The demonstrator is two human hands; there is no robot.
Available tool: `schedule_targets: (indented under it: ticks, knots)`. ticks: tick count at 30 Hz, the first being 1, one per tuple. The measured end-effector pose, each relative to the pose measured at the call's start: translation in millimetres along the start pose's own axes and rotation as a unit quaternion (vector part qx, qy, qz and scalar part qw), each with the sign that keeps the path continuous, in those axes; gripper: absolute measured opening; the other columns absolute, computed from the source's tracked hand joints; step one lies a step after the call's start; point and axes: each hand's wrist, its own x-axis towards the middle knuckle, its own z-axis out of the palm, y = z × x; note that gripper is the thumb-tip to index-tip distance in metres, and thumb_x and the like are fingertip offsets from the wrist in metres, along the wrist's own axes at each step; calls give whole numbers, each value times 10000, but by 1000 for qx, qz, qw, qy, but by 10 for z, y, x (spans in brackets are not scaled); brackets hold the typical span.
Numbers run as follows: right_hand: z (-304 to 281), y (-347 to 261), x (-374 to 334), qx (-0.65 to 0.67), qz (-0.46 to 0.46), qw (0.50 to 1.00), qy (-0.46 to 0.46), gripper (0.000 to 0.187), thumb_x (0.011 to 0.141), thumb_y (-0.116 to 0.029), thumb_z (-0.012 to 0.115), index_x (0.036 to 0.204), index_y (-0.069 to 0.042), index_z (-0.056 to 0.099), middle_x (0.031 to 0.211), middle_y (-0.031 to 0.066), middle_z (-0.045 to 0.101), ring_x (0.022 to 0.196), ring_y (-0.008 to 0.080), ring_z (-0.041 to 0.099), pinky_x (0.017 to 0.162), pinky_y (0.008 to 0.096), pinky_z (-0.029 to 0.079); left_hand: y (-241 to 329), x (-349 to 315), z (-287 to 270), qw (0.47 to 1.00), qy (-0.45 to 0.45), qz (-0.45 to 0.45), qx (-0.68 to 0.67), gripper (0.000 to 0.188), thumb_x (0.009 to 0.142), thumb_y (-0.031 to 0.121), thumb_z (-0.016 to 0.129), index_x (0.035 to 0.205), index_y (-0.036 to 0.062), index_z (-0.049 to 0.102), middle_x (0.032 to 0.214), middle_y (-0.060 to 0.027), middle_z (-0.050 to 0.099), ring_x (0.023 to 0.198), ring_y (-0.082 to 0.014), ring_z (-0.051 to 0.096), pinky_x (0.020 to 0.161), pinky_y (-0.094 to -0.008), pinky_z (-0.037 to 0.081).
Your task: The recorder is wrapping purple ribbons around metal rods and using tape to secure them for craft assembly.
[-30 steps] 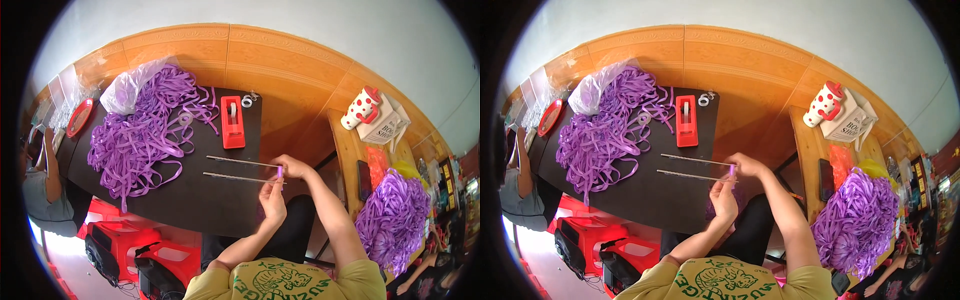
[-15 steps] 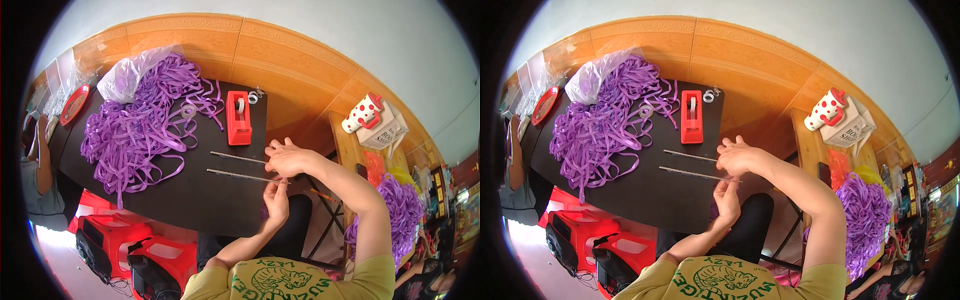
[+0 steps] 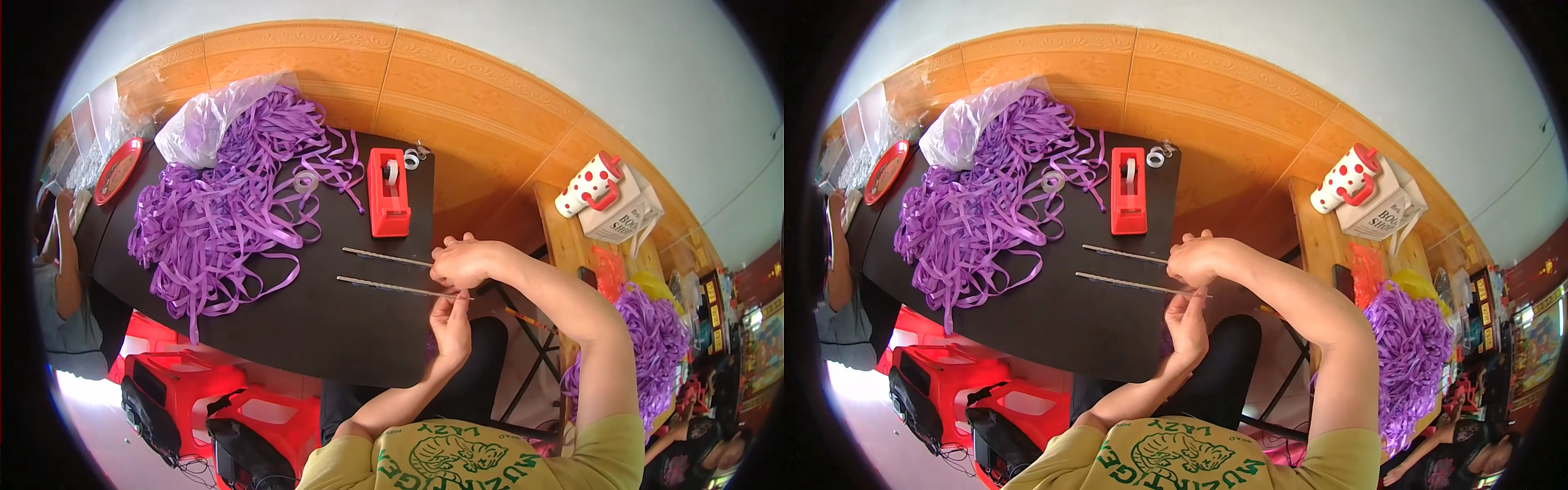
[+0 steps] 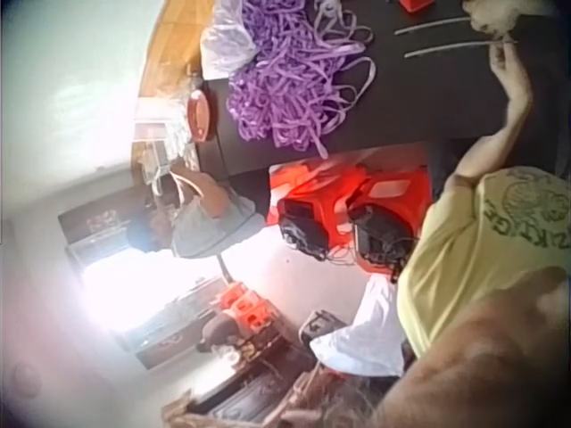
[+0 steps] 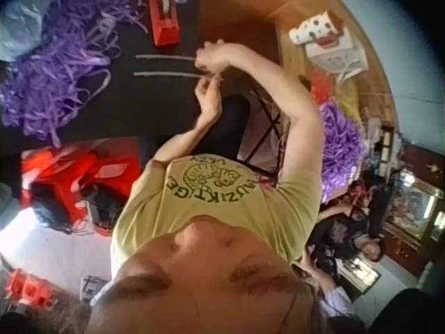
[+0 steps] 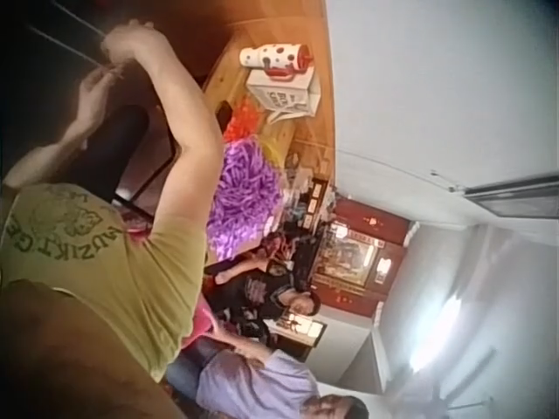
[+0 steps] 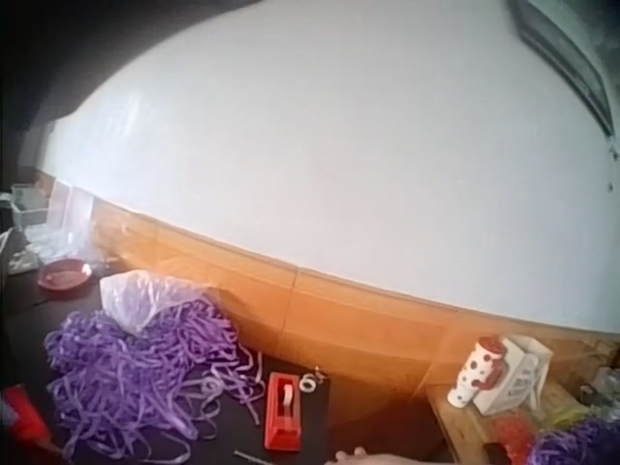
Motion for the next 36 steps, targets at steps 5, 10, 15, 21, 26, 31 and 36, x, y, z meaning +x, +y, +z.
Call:
schedule_targets:
  ticks: [5, 10, 15, 21, 26, 31, 36]
  knots:
    - [32, 44, -45, 29, -22, 999, 30, 63, 776, -162, 596, 805, -108, 610, 995, 70, 541, 1034, 272, 449, 773, 445, 367, 3, -6, 3, 1000, -9, 9, 14, 108, 856, 69, 629, 749, 61, 622, 732, 47, 595, 654, -14, 462, 614, -168, 328]
    - [-24, 73, -142, 47, -33, 997, 53, 49, 779, -149, 584, 775, -101, 572, 959, 58, 532, 1018, 256, 442, 772, 451, 364, 10, -18, 18, 1000, 9, -1, 23, 89, 852, 69, 632, 765, 51, 630, 754, 31, 616, 677, -17, 489, 633, -167, 348]
    - [60, 142, -241, 84, -53, 992, 83, 54, 787, -139, 569, 770, -88, 562, 948, 53, 521, 1026, 249, 433, 796, 457, 360, 17, -31, 17, 999, 15, -8, 42, 61, 844, 77, 639, 809, 28, 648, 829, -24, 657, 768, -61, 559, 734, -194, 403]
    - [329, 339, -348, 149, -94, 969, 172, 66, 808, -141, 549, 794, -86, 581, 1131, 63, 524, 1099, 247, 404, 879, 455, 334, 9, -12, -13, 997, 17, -11, 69, 68, 843, 69, 632, 830, 5, 652, 851, -54, 659, 778, -90, 570, 755, -218, 415]
    - [660, 459, -422, 251, -138, 907, 309, 120, 840, -176, 534, 808, -102, 623, 1307, 78, 461, 1203, 258, 362, 953, 469, 297, -27, 23, -24, 998, 9, -13, 62, 79, 849, 72, 630, 882, 4, 653, 836, -41, 646, 763, -76, 549, 734, -204, 402]
    - [1078, 578, -341, 322, -153, 841, 407, 54, 827, -116, 584, 811, -103, 633, 1329, 94, 447, 1198, 263, 382, 987, 439, 295, -59, 33, -40, 999, -15, 4, 52, 105, 851, 70, 622, 920, -5, 649, 842, -41, 647, 780, -76, 554, 741, -200, 402]
    - [1358, 585, -196, 416, -178, 759, 468, 55, 797, -36, 618, 814, -86, 632, 1334, 92, 448, 1186, 257, 416, 961, 357, 355, 17, 22, -50, 997, 10, 5, 79, 73, 831, 34, 615, 871, -15, 651, 859, -88, 661, 780, -119, 588, 753, -234, 429]
